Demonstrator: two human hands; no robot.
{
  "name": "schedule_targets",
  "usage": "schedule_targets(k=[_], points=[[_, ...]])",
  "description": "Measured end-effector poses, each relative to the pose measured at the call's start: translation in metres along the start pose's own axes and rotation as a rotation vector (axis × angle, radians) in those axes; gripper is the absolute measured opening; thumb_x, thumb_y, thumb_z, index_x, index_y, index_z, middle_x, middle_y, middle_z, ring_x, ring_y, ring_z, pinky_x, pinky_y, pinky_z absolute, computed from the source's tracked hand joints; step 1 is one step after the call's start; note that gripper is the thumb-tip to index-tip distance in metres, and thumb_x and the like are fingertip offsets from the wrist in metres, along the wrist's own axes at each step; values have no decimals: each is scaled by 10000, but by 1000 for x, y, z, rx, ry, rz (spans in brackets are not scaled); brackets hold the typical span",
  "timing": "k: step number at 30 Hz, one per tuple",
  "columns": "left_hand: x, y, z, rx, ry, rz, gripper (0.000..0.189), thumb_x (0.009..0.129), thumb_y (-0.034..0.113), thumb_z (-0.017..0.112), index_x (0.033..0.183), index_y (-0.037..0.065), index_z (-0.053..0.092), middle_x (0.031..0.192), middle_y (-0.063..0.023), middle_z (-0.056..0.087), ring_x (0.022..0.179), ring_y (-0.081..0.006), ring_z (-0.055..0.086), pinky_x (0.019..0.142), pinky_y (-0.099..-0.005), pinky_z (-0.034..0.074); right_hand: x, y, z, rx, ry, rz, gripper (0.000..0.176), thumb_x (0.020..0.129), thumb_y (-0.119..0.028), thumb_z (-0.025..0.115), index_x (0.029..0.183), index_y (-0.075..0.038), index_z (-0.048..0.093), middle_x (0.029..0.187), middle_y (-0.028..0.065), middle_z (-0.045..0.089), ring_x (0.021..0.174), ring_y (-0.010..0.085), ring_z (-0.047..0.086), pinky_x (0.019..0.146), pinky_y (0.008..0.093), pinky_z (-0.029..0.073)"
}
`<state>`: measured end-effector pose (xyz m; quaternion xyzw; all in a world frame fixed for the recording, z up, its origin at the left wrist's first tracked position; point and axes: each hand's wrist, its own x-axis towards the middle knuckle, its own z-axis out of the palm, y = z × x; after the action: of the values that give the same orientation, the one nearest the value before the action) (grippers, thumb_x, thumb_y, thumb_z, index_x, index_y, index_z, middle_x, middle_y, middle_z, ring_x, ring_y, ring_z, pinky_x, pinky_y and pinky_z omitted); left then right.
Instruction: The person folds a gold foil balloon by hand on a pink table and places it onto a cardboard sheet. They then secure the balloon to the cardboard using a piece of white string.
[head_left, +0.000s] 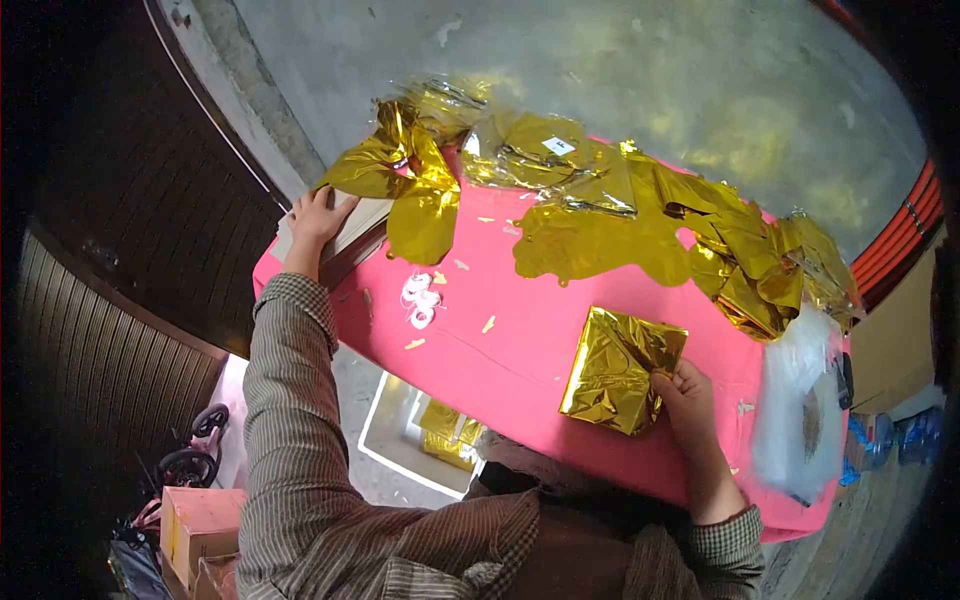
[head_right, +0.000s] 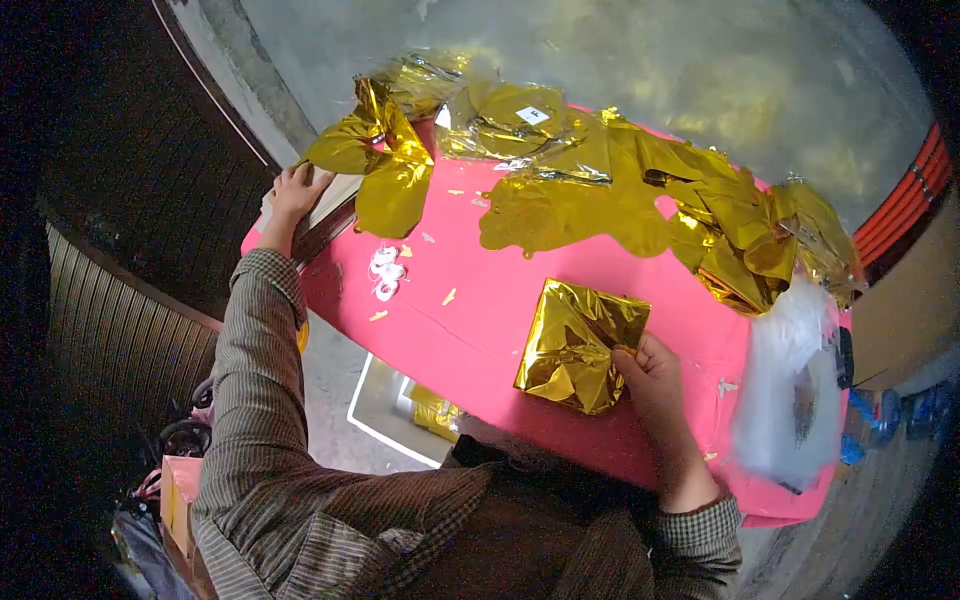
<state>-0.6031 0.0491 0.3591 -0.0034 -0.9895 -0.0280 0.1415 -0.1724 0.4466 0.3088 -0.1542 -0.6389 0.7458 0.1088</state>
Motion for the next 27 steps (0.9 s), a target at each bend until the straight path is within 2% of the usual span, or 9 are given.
schedule_targets(k=[5,9,12,15,17,20,21,27], points=[[-2,-2,-1,-92,9,-29,626,816,600,533,1266,166,570,1369,-90,469,1282,-294,390,1053,-449,304,-1,-6,5,-4,-1,-10,202,907,-20,545,1100,22,583,992,45,662,863,76,598,773,225,471],[-8,-3,0,-63,60,-65,556,836,533,543,1240,153,584,1347,-99,482,1282,-290,392,1049,-434,316,0,-5,2,-45,0,-13,189,907,-24,546,1087,19,585,985,38,659,854,72,595,765,222,467],[-12,-5,-4,-63,71,-31,569,828,545,543,1231,145,588,1354,-107,475,1291,-300,382,1054,-448,309,0,-3,0,-68,-12,-16,184,906,-23,546,1081,16,586,979,33,658,852,70,592,770,222,463],[-15,-3,-11,-69,22,-118,605,820,562,537,1248,135,572,1381,-123,453,1302,-315,370,1063,-465,292,0,-4,0,-62,-5,-8,185,905,-24,548,1082,15,587,967,26,656,839,64,582,768,219,457],[-8,-11,-6,-58,5,-226,671,812,593,524,1299,132,525,1415,-140,415,1332,-324,334,1082,-503,252,1,-1,2,-25,3,-35,182,905,-29,555,1078,17,590,945,14,652,811,53,566,746,211,451],[-2,-19,-3,-13,-31,-254,765,795,670,471,1371,167,443,1449,-124,380,1361,-313,303,1082,-533,241,1,-6,7,-9,29,-31,177,902,-29,562,1070,16,595,913,4,651,781,47,557,722,207,449],[2,-22,-4,-24,-94,-256,828,780,703,464,1422,186,378,1494,-122,313,1396,-311,240,1100,-559,185,1,-5,6,-8,32,-31,177,902,-29,562,1070,16,595,913,4,651,781,47,557,722,207,449],[6,-25,-3,-9,-105,-258,878,759,733,468,1446,200,343,1495,-144,300,1407,-315,211,1114,-572,126,0,-9,5,-61,29,-4,166,890,-18,576,1050,12,604,872,-5,651,758,45,555,708,209,452]])
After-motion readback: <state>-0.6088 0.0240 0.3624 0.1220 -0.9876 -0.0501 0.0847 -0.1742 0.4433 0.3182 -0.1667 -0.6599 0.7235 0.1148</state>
